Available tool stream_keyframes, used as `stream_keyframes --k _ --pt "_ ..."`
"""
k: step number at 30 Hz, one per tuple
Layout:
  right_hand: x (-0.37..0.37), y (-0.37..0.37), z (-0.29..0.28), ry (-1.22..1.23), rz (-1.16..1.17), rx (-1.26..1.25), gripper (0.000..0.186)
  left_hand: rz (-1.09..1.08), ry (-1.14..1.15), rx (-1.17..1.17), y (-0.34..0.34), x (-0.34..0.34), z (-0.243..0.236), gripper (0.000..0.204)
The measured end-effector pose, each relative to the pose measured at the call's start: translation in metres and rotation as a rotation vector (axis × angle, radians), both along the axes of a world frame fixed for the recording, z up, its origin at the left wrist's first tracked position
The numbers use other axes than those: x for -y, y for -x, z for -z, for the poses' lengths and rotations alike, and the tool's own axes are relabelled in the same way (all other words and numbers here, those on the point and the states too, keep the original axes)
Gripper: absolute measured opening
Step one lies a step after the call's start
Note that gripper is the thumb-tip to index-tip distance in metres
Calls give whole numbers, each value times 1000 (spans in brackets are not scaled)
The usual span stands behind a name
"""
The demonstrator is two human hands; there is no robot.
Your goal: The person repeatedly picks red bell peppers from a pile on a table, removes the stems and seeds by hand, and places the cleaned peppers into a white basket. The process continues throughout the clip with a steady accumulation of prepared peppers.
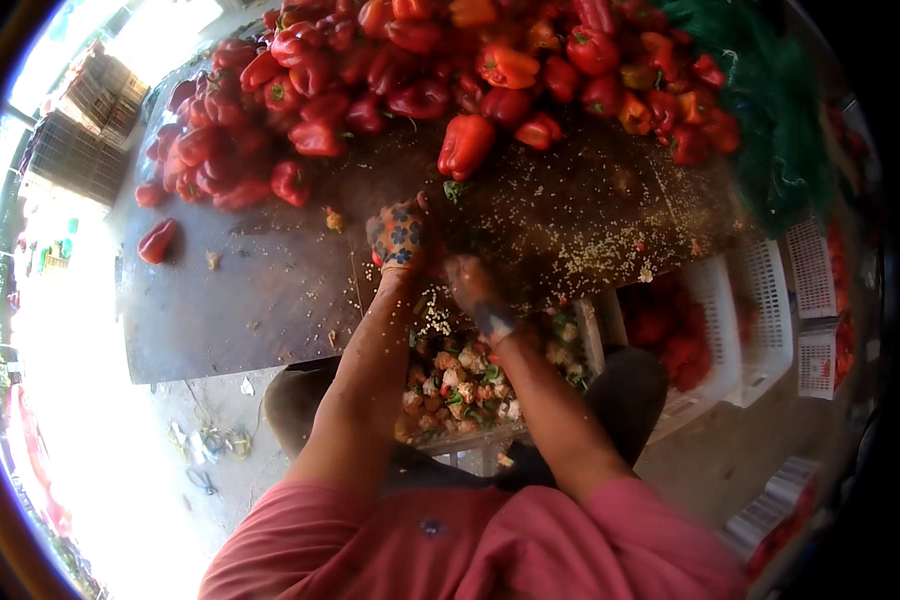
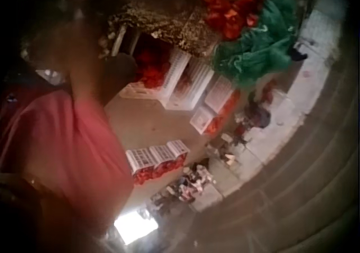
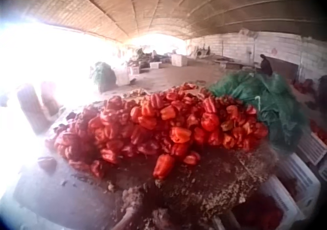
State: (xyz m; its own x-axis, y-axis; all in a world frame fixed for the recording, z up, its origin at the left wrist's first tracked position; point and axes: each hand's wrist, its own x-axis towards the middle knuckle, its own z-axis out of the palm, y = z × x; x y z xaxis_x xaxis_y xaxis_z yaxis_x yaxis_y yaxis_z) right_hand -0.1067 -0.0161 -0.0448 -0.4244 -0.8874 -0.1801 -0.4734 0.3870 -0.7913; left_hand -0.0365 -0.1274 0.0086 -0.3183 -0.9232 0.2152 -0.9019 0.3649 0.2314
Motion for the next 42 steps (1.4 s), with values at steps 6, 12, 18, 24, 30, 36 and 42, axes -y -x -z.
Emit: stream_keyframes --k 6,12,18,24,30,36,42 --pt "-90 64 29 45 -671 -40 47 11 -192 -251 -2 2 -8 56" --pt "-68 14 34 556 182 603 48 197 -694 -1015 -12 -67 35 40" --pt "-33 -27 6 419 241 207 27 124 -464 -1148 -35 -84 55 22" --pt "-34 -16 72 437 265 306 32 -114 -698 -1722 -13 -54 37 20" --pt "-83 -20 33 797 244 959 34 -76 -811 -2278 -53 16 64 42" --pt "-138 68 -40 776 199 1291 61 679 -744 -1052 70 -111 35 43" --pt "-200 204 -66 1261 621 1177 57 979 -543 -873 195 -133 -48 37"
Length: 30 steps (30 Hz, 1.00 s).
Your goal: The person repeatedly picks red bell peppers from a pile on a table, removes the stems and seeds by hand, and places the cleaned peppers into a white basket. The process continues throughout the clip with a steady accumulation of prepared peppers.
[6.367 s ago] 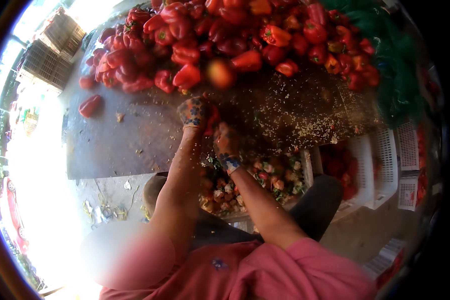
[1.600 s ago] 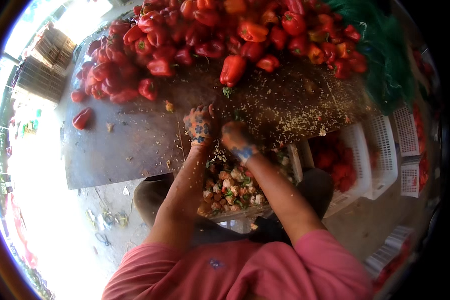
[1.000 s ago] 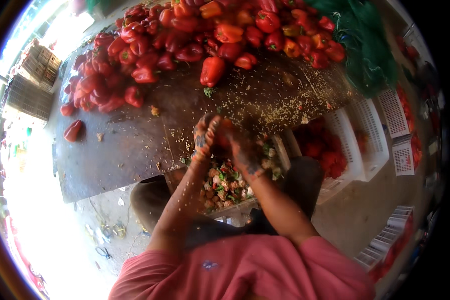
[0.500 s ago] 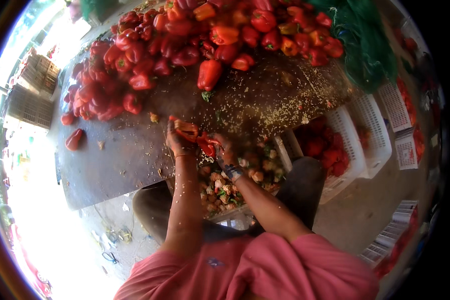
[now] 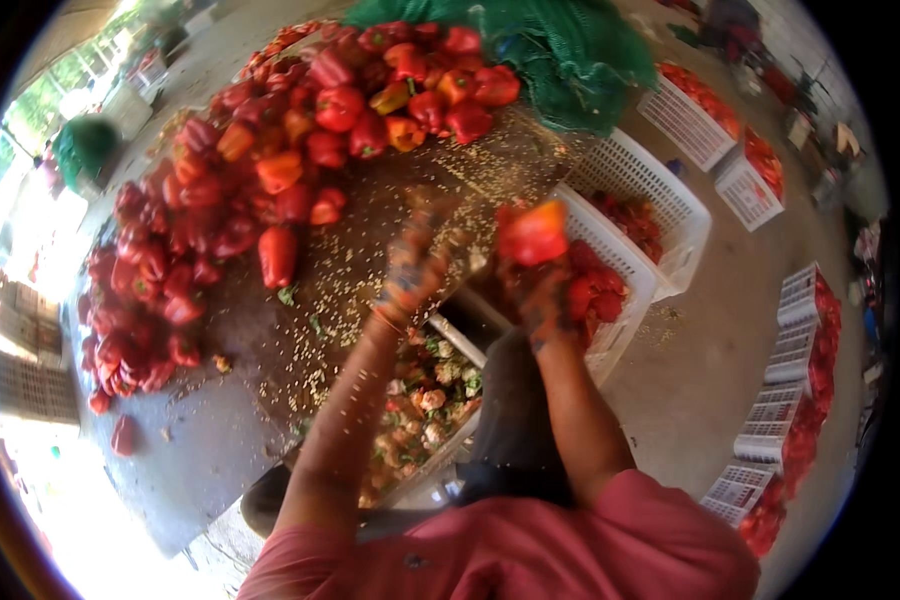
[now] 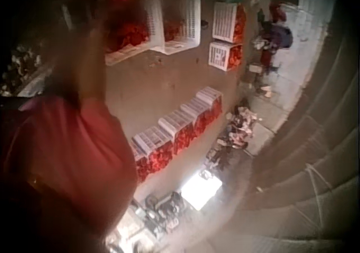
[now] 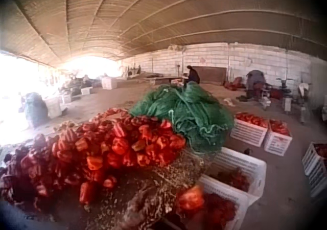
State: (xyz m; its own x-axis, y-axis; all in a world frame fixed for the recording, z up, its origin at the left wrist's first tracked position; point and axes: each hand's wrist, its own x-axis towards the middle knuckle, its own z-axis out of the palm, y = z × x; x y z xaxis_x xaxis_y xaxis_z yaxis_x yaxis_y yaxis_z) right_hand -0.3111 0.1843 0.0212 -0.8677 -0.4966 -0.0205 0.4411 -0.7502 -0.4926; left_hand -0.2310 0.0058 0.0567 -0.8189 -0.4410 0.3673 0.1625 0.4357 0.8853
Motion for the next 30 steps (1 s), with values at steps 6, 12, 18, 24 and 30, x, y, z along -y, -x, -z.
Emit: stream_keyframes --k 6,12,18,24,30 --pt "-129 140 -23 -493 370 95 47 -959 944 477 8 180 37 52" --pt "-23 39 -25 -562 -59 -259 51 -600 982 570 -102 194 77 46" --pt "125 -110 36 -1002 83 -1742 33 -178 404 448 -188 72 20 63" --pt "158 -168 68 -1294 -565 -1600 29 -661 778 516 -218 47 43 38" --pt "169 -158 89 -1277 -165 -1803 5 -814 596 763 -160 89 37 44"
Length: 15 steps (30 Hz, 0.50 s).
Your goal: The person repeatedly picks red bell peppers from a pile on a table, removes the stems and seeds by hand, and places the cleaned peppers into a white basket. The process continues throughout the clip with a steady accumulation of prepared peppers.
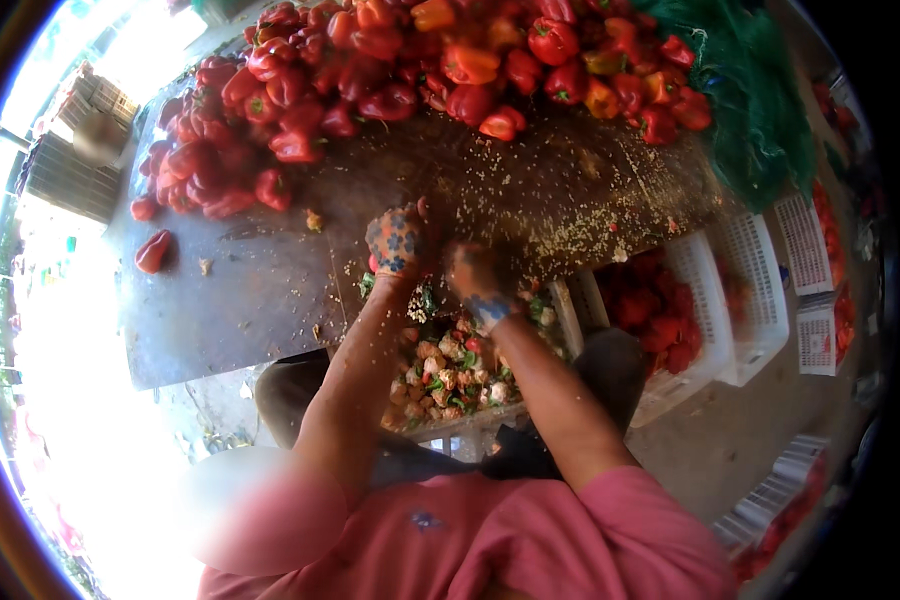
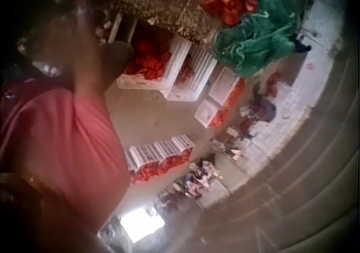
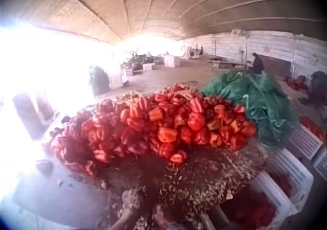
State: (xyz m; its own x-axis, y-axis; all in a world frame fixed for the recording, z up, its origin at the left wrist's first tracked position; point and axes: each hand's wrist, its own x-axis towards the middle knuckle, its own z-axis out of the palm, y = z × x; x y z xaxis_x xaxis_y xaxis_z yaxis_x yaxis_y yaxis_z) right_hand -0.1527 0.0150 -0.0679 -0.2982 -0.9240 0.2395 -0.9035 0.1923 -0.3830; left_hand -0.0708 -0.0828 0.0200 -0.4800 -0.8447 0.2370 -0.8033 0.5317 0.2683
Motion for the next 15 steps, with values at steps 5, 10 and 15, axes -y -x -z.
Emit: stream_keyframes --k 5,10,15 --pt "7 -16 -29 134 115 355 10 -151 -151 60 11 40 13 56" --pt "-4 13 -17 37 318 540 23 7 -180 43 12 29 4 54" --pt "-36 129 -81 1 -97 1077 54 101 -85 -177 -10 27 19 52"
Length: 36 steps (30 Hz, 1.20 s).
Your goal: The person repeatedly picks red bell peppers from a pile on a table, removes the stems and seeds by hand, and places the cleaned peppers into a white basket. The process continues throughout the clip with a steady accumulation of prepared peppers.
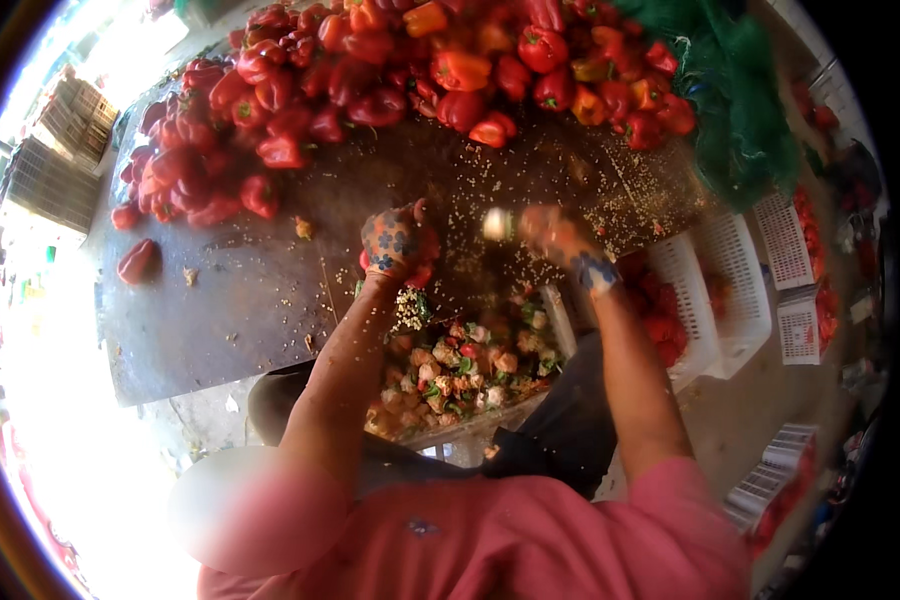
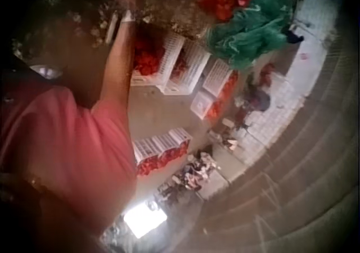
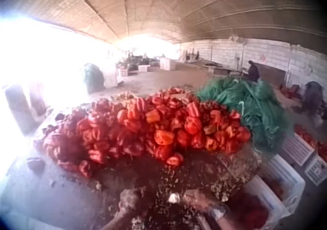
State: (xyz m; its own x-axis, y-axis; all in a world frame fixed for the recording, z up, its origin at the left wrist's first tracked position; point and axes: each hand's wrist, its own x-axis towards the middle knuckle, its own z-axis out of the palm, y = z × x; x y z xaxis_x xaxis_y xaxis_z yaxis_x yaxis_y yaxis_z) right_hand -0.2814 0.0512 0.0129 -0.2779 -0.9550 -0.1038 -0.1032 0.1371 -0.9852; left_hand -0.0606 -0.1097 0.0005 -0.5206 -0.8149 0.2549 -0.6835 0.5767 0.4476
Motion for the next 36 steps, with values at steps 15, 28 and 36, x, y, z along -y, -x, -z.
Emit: stream_keyframes --k 15,28,36 --pt "36 -184 33 -62 271 -373 28 20 -606 -423 -92 -33 -4 28" --pt "-75 -37 -10 413 507 371 49 175 -1150 -1523 -44 -29 10 52" --pt "-262 76 -16 166 941 -515 38 292 -273 -351 144 -16 -22 52"
